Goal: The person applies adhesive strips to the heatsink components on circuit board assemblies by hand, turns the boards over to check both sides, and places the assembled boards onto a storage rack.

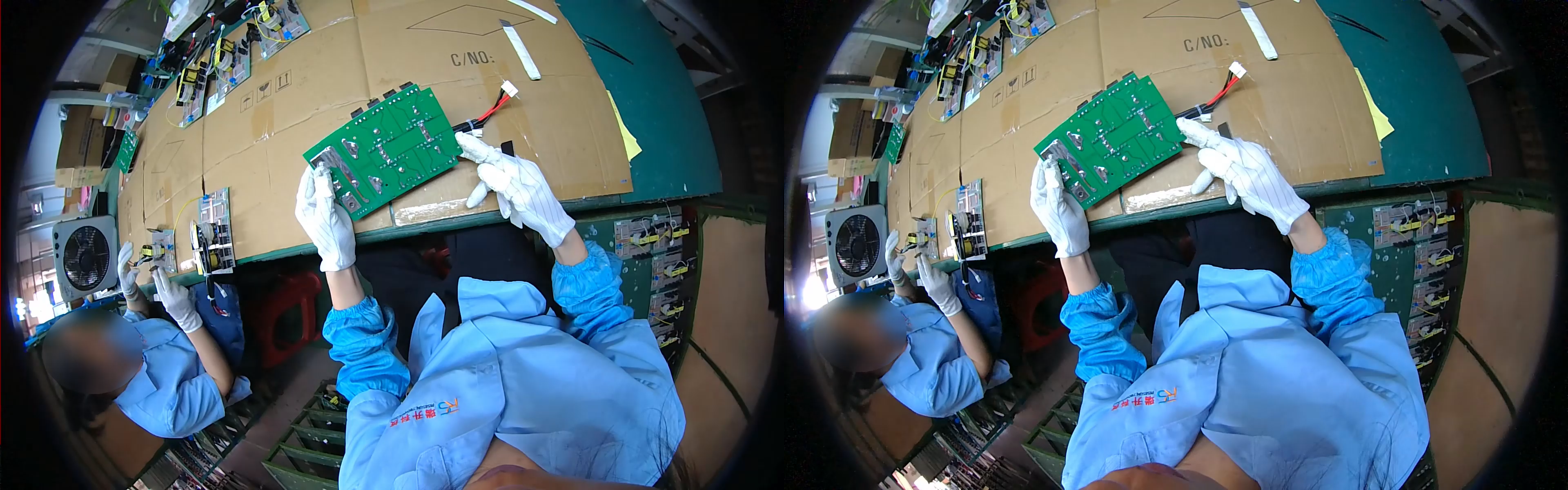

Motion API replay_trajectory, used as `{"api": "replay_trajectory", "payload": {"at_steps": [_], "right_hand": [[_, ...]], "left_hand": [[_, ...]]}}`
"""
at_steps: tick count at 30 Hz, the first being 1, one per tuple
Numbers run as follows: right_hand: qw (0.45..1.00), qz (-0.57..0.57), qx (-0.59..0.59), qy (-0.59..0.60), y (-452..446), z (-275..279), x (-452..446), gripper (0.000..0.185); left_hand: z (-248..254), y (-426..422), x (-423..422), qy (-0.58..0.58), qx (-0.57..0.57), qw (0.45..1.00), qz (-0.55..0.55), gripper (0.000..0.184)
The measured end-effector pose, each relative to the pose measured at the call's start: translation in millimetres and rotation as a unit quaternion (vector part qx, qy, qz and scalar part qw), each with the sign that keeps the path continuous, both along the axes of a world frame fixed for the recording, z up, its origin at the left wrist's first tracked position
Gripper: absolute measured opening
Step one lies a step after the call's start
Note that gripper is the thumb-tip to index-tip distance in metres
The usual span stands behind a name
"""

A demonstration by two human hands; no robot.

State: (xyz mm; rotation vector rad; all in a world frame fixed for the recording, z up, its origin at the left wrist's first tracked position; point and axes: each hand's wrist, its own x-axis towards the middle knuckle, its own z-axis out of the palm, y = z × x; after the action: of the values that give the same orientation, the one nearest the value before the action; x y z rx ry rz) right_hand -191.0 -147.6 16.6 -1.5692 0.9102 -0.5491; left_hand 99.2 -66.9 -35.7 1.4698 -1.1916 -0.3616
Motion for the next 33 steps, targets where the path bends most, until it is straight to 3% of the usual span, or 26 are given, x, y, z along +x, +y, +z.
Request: {"api": "replay_trajectory", "payload": {"at_steps": [2,6,8,15,17,33], "right_hand": [[1.000,-0.002,-0.001,0.001,0.5,-0.3,0.3,0.058],[1.000,-0.001,0.005,0.000,0.9,0.4,-0.5,0.058],[1.000,-0.001,-0.005,0.000,0.7,-0.5,-0.3,0.058],[1.000,0.005,-0.006,0.000,-0.6,-4.3,-2.8,0.051],[1.000,0.004,-0.001,0.001,-0.4,-2.9,-2.2,0.051],[0.999,-0.005,0.014,-0.035,0.0,-5.7,-1.2,0.053]], "left_hand": [[-3.0,0.1,2.8,-0.100,-0.014,0.995,-0.002,0.048],[-1.9,0.6,1.1,-0.099,-0.009,0.995,0.006,0.046],[-1.2,0.8,-0.2,-0.012,-0.001,1.000,0.001,0.047],[3.9,-0.9,-3.4,-0.019,0.000,1.000,0.009,0.033],[6.3,-2.1,-6.6,0.037,-0.001,0.999,0.014,0.029],[21.6,-8.8,-19.8,0.180,-0.034,0.983,0.016,0.032]]}}
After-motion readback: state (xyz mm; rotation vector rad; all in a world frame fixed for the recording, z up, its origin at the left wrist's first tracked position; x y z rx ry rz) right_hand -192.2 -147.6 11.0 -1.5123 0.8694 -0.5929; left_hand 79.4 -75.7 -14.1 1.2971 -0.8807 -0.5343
